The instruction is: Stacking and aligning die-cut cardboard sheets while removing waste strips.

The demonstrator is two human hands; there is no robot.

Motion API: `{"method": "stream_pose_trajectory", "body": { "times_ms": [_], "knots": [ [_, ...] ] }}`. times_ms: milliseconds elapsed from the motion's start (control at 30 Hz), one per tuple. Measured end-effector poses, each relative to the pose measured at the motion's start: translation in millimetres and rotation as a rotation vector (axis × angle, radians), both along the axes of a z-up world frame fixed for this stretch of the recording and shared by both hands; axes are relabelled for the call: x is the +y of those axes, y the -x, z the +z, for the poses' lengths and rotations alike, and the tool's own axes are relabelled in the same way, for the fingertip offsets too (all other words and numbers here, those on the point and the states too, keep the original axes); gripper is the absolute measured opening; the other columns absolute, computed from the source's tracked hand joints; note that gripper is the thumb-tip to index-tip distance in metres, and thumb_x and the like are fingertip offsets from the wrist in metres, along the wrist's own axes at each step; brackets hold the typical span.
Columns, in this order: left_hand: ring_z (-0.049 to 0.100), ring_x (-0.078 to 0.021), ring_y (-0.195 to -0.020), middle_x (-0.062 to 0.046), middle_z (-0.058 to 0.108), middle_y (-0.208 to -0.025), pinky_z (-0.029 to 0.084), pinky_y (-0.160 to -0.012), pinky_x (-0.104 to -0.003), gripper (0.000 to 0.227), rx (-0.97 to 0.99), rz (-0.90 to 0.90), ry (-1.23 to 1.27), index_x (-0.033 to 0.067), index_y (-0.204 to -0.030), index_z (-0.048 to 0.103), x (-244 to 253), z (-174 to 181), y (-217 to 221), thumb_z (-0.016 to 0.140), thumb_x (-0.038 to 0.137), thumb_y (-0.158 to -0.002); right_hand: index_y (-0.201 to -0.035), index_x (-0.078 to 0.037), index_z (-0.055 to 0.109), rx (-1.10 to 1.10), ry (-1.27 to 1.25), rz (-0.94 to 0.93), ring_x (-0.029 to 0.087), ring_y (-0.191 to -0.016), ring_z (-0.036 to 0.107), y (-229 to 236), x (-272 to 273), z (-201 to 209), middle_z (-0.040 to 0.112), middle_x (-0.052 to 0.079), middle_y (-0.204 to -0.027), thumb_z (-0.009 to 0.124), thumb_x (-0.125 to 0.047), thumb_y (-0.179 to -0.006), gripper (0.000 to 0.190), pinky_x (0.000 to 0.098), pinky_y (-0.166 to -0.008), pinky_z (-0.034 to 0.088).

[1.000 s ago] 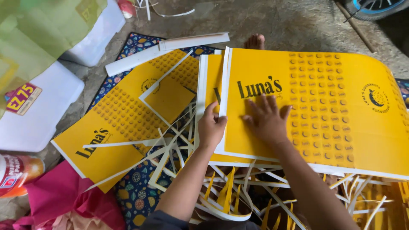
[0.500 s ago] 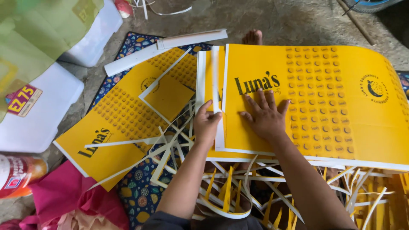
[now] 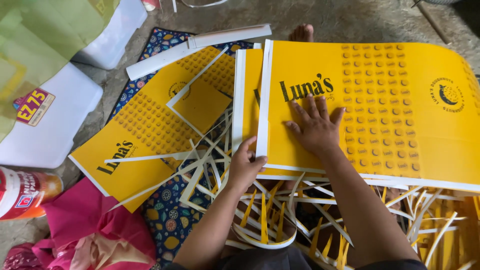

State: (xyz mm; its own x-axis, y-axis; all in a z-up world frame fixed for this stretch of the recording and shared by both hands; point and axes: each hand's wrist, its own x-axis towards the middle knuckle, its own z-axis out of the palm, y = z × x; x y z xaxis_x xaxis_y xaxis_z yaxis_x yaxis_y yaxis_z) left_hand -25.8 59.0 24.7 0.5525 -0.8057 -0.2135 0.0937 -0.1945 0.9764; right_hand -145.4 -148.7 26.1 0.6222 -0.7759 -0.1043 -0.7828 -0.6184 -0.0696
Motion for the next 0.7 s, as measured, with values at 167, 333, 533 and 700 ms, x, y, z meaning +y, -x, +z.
{"method": "stream_pose_trajectory", "body": {
  "times_ms": [167, 333, 533, 700],
  "knots": [
    [0.068, -0.0205, -0.078, -0.016, 0.06, -0.084, 0.068, -0.069, -0.034, 0.077, 0.143, 0.083, 0.134, -0.0012, -0.154, 0.036, -4, -29, 2, 0.071, -0.005, -0.086, -0.162, -0.05, 0.019, 0.015, -0.02, -0.008, 0.027, -0.161, 0.004, -1, 0, 3, 0.013, -0.002, -0.175, 0.019, -0.075, -0.101, 0.066, 0.0705, -0.121, -0.001],
    [0.068, -0.0192, -0.074, -0.015, 0.061, -0.081, 0.069, -0.069, -0.035, 0.07, 0.09, 0.1, 0.168, -0.0023, -0.151, 0.041, -4, -40, 3, 0.072, -0.001, -0.088, -0.161, -0.049, 0.023, -0.038, -0.02, 0.002, 0.026, -0.161, 0.005, 1, -3, -5, 0.015, -0.002, -0.174, 0.02, -0.076, -0.101, 0.066, 0.0717, -0.12, -0.004],
    [0.074, -0.0285, -0.071, -0.021, 0.072, -0.086, 0.064, -0.063, -0.04, 0.067, -0.224, -0.006, 0.087, 0.0039, -0.145, 0.052, 7, -52, -8, 0.077, 0.008, -0.083, -0.144, -0.033, 0.052, -0.516, -0.039, 0.102, 0.033, -0.145, 0.035, 26, -1, -26, 0.043, 0.007, -0.159, 0.052, -0.051, -0.1, 0.048, 0.0624, -0.113, 0.024],
    [0.076, -0.0376, -0.086, -0.015, 0.078, -0.095, 0.061, -0.077, -0.048, 0.096, -0.463, -0.216, -0.198, 0.022, -0.158, 0.034, 25, 11, -2, 0.08, 0.021, -0.074, -0.114, -0.016, 0.081, -0.974, -0.521, -0.174, 0.029, -0.107, 0.075, 114, 92, -30, 0.08, 0.013, -0.108, 0.065, -0.036, -0.101, 0.029, 0.0453, -0.097, 0.057]
  ]
}}
